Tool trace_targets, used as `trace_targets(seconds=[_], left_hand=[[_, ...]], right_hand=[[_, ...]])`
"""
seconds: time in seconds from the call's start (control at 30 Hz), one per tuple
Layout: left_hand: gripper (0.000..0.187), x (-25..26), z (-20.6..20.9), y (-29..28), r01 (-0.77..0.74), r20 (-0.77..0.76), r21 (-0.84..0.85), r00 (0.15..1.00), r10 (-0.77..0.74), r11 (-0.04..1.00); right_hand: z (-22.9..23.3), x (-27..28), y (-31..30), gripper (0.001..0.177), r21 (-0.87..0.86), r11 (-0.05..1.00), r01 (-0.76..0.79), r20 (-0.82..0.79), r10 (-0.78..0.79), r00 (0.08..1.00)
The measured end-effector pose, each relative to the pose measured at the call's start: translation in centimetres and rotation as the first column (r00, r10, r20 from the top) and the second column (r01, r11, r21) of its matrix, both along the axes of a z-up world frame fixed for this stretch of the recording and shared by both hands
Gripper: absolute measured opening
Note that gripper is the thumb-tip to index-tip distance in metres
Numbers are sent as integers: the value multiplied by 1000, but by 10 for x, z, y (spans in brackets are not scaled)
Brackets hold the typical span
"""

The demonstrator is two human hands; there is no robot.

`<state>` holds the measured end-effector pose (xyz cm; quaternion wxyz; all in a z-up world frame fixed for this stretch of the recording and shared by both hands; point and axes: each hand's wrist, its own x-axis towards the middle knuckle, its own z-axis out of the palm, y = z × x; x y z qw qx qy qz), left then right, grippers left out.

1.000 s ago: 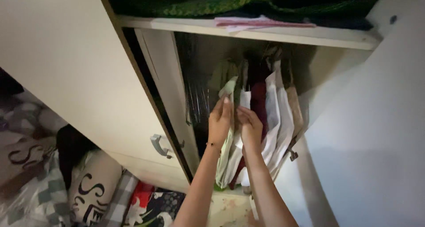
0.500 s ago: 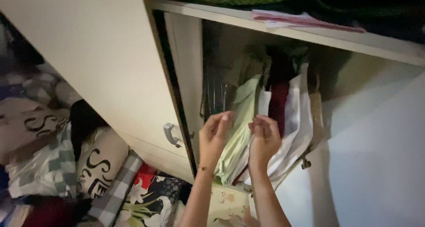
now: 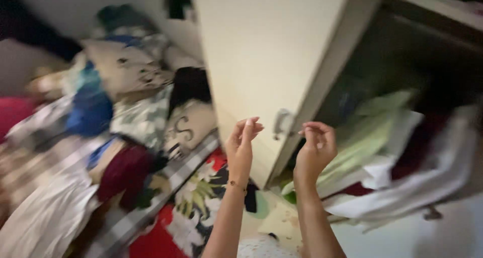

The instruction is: Hanging clothes in a wardrobe after picking them up from a bed.

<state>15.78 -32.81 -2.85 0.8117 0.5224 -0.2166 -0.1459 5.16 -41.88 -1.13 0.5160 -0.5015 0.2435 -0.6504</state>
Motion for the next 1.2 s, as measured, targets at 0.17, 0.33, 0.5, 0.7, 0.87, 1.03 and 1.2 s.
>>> trace_targets(seconds=[0.17, 0.33, 0.5, 0.7, 0.87, 1.03, 1.2], left_hand=[[31, 36, 3, 95, -141, 10, -51, 990, 142, 989], [28, 68, -15, 209, -344, -42, -61, 939, 342, 937], [28, 90, -36, 303, -529, -23, 63, 847, 531, 847], [28, 91, -51, 405, -610, -111, 113, 777, 620, 785], [31, 98, -71, 458, -669, -202, 79, 716, 669, 739], [37, 120, -98, 475, -685, -262, 102, 681, 684, 721], [40, 172, -133, 497, -676, -360, 218, 615, 702, 704]], right_hand=[[4, 56, 88, 6, 34, 963, -268, -55, 270, 961], [-9, 103, 191, 3, 37, 840, -542, -144, 541, 828], [-40, 136, 278, 9, 170, 673, -720, -347, 725, 595], [-50, 159, 373, 11, 263, 574, -776, -440, 787, 433], [-85, 175, 415, 11, 338, 441, -831, -437, 856, 277], [-123, 212, 418, 14, 437, 372, -819, -419, 890, 181], [-146, 280, 429, 13, 590, 363, -721, -409, 904, 121]])
